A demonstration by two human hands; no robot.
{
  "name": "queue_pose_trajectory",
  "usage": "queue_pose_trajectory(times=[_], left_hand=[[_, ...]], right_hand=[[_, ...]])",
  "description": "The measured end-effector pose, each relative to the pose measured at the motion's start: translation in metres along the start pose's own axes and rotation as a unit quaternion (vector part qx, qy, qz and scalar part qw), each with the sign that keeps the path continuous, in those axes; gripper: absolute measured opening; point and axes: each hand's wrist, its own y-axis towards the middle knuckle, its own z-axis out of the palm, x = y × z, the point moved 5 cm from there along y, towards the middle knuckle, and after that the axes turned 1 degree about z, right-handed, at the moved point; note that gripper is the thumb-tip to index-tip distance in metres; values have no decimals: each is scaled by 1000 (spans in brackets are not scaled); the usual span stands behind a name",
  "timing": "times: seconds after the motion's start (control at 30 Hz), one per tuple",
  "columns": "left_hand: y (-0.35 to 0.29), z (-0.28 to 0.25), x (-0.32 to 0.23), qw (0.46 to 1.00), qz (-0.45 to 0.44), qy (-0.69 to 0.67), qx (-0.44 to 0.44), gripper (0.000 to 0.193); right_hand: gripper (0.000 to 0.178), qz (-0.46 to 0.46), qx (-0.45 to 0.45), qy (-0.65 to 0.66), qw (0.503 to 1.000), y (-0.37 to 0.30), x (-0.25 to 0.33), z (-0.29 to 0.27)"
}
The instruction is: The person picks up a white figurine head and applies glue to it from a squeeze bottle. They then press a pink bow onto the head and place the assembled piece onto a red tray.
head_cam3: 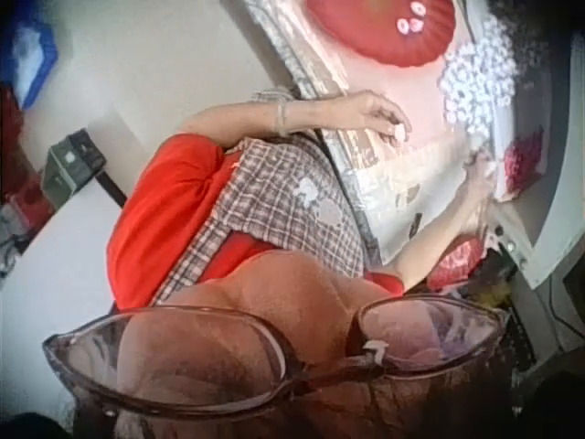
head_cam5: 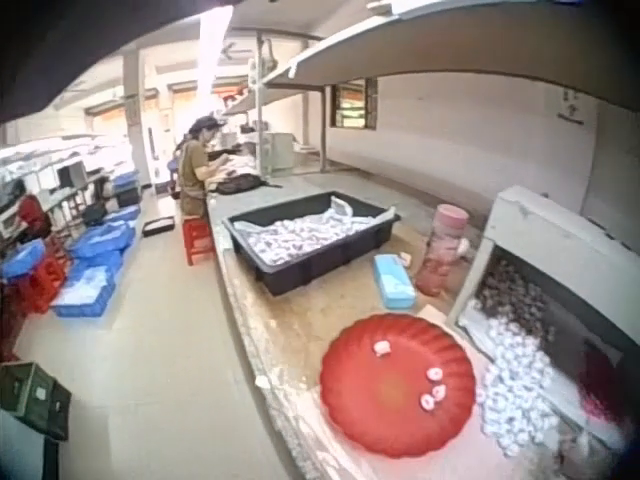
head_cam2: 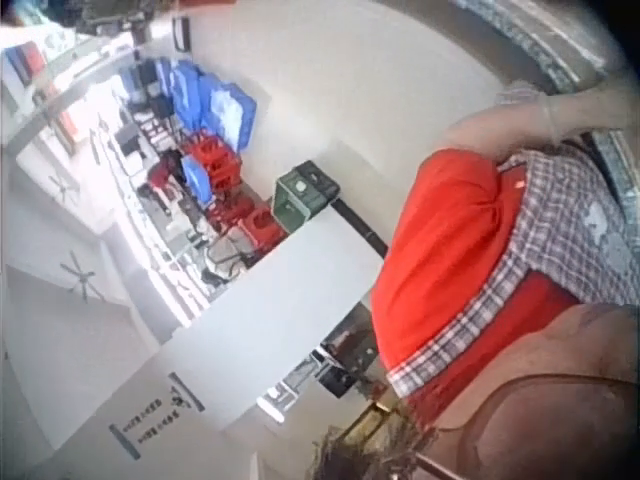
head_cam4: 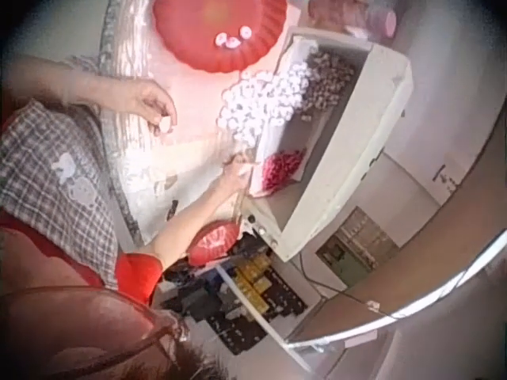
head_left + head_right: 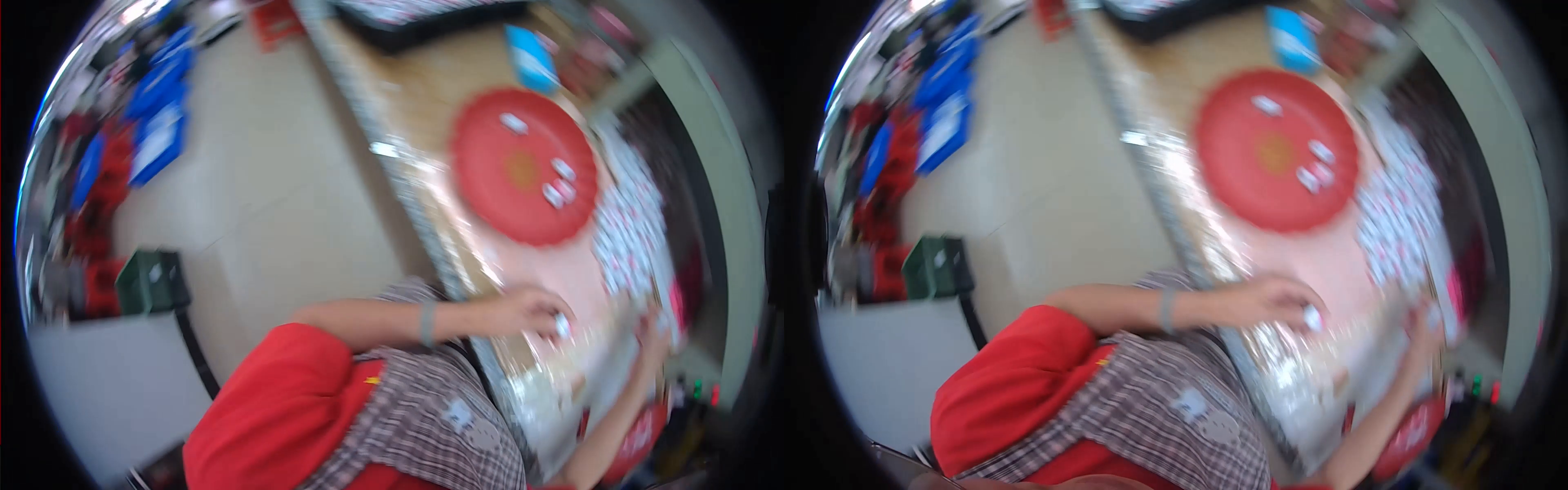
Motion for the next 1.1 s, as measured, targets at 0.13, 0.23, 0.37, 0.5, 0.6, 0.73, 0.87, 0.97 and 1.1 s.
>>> queue_pose_trajectory(times=[0.13,0.23,0.37,0.5,0.6,0.73,0.87,0.97,1.1], left_hand=[[-1,-5,0,999,-24,-2,-39,26],[9,0,-4,998,-54,3,-29,28],[14,4,3,998,-58,6,-26,28],[11,9,5,998,-45,30,-26,29],[9,8,5,998,-41,30,-29,29],[8,8,3,998,-47,44,-28,30],[9,9,1,998,-48,1,-45,29],[10,6,1,998,-37,-18,-44,27],[9,6,3,998,-41,22,-41,29]], right_hand=[[16,-3,199,214,956,-97,52,64],[13,47,191,285,938,-123,50,67],[10,73,188,321,925,-135,42,68],[9,88,203,332,917,-139,28,65],[9,78,210,356,907,-143,26,68],[11,92,214,376,897,-148,22,73],[12,79,217,381,895,-154,25,74],[11,57,229,387,891,-159,33,74],[12,19,250,352,902,-168,39,78]])
